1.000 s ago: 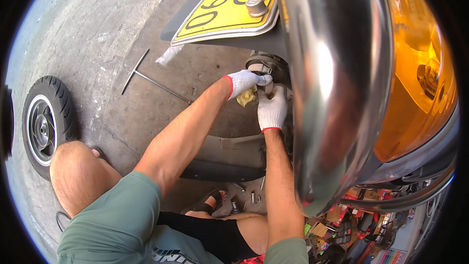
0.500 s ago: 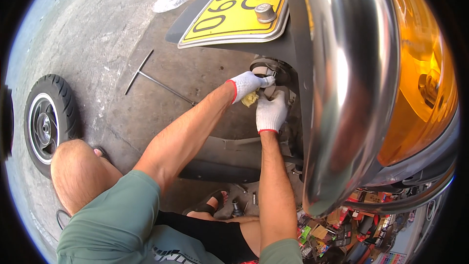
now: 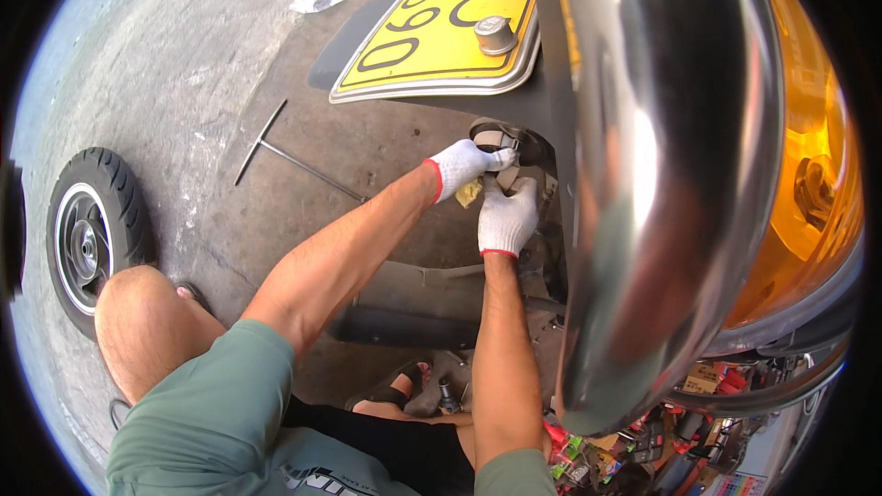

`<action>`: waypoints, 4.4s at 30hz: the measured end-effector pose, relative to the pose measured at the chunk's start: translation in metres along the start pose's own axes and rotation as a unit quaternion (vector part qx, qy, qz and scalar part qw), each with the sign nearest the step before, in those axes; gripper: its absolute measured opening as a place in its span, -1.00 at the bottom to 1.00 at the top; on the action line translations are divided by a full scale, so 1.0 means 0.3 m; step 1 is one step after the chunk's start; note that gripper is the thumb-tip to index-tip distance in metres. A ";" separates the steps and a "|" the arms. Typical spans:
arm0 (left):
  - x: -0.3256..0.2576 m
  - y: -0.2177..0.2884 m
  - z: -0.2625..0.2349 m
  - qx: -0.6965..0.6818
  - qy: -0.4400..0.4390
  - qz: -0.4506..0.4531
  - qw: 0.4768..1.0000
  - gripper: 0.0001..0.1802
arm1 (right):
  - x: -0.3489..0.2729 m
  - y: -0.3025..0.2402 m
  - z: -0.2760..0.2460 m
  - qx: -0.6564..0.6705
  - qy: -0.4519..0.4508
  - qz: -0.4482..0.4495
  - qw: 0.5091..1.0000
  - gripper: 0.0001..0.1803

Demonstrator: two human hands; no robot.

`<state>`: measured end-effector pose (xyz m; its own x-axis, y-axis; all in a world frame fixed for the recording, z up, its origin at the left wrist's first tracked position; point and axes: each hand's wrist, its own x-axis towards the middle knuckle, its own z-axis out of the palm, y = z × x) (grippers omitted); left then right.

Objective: The person cleans the rear wheel hub of a scooter using a brush and a cloth. They then retrieve a new brake drum from a box and install it onto the hub. Finally, they mount the rear tire onto the scooter's axle.

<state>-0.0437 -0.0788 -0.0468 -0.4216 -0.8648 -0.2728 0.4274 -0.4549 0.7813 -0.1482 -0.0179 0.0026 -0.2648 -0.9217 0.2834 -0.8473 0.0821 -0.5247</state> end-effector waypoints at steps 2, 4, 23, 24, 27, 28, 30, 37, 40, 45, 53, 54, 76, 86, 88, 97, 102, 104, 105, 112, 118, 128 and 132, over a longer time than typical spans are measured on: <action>-0.004 0.003 0.007 -0.009 0.002 0.003 1.000 -0.52 | 0.007 0.012 -0.012 0.009 -0.009 -0.014 1.000 -0.68; -0.017 0.026 0.025 -0.004 0.000 -0.005 1.000 -0.52 | 0.024 0.053 -0.029 0.008 -0.008 -0.035 0.999 -0.70; -0.011 -0.064 0.098 -0.032 0.166 0.032 0.985 -0.26 | 0.093 0.117 -0.121 0.091 -0.075 -0.117 0.986 -0.51; 0.008 -0.074 0.087 -0.045 0.157 0.042 0.986 -0.31 | 0.127 0.084 -0.117 0.083 -0.135 -0.106 0.982 -0.48; 0.025 -0.074 0.110 -0.052 0.146 0.054 0.986 -0.42 | 0.175 0.095 -0.088 0.101 -0.140 -0.132 0.976 -0.57; 0.028 -0.064 0.122 -0.043 0.153 0.049 0.986 -0.42 | 0.188 0.106 -0.075 0.130 -0.117 -0.155 0.972 -0.63; 0.023 -0.076 0.097 -0.038 0.146 0.037 0.988 -0.39 | 0.170 0.054 -0.079 0.054 -0.113 -0.144 0.982 -0.71; 0.067 -0.150 0.066 0.045 0.156 0.064 0.985 -0.38 | 0.129 0.041 -0.073 -0.039 -0.074 -0.108 0.991 -0.74; 0.059 -0.163 0.083 0.025 0.165 0.070 0.984 -0.42 | 0.106 0.025 -0.073 -0.059 -0.067 -0.099 0.991 -0.73; -0.020 -0.103 0.124 -0.025 0.192 0.080 0.978 -0.47 | 0.113 0.010 -0.097 -0.070 -0.079 -0.069 0.992 -0.70; -0.008 -0.115 0.101 -0.079 0.149 0.070 0.983 -0.44 | 0.079 0.072 -0.027 0.029 -0.024 -0.026 0.999 -0.68; -0.013 -0.111 0.096 -0.082 0.142 0.063 0.984 -0.44 | 0.067 0.071 -0.018 0.059 -0.020 -0.005 0.998 -0.69; 0.000 -0.051 0.128 0.012 0.197 0.017 0.980 -0.24 | 0.093 0.136 0.006 0.163 0.006 -0.017 0.987 -0.73; -0.055 -0.018 0.174 0.003 0.233 -0.035 0.972 0.54 | 0.117 0.058 -0.081 0.052 -0.061 -0.049 0.996 -0.76; -0.066 -0.017 0.195 -0.021 0.251 -0.025 0.967 0.56 | 0.127 0.051 -0.093 0.042 -0.077 -0.054 0.995 -0.74; -0.055 -0.027 0.236 -0.061 0.265 -0.029 0.962 0.55 | 0.177 0.073 -0.107 0.040 -0.116 -0.055 0.991 -0.60; -0.049 -0.034 0.257 -0.098 0.284 -0.021 0.954 0.51 | 0.182 0.056 -0.113 0.039 -0.120 -0.043 0.991 -0.57; -0.043 -0.041 0.267 -0.117 0.294 -0.012 0.949 0.48 | 0.182 0.053 -0.110 0.049 -0.114 -0.040 0.991 -0.55; -0.038 -0.042 0.272 -0.127 0.298 -0.008 0.946 0.47 | 0.183 0.062 -0.104 0.059 -0.106 -0.044 0.992 -0.54; -0.031 -0.030 0.299 -0.174 0.303 -0.007 0.937 0.44 | 0.173 0.072 -0.081 0.071 -0.042 -0.023 0.996 -0.58; -0.023 -0.018 0.290 -0.181 0.309 -0.024 0.933 0.44 | 0.157 0.024 -0.088 -0.041 -0.006 -0.041 0.998 -0.70; 0.004 -0.110 0.269 -0.263 0.270 0.092 0.922 -0.02 | 0.195 0.071 -0.065 -0.132 -0.049 0.011 0.990 -0.56; -0.008 -0.159 0.208 -0.246 0.200 0.076 0.946 -0.53 | 0.191 0.141 -0.027 -0.141 -0.036 -0.001 0.989 -0.55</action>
<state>-0.1128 -0.0418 -0.0485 -0.0321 -0.8949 -0.4451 0.8201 -0.2781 0.5001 -0.2029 -0.0643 0.0034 -0.2376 -0.9458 0.2214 -0.9455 0.1729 -0.2761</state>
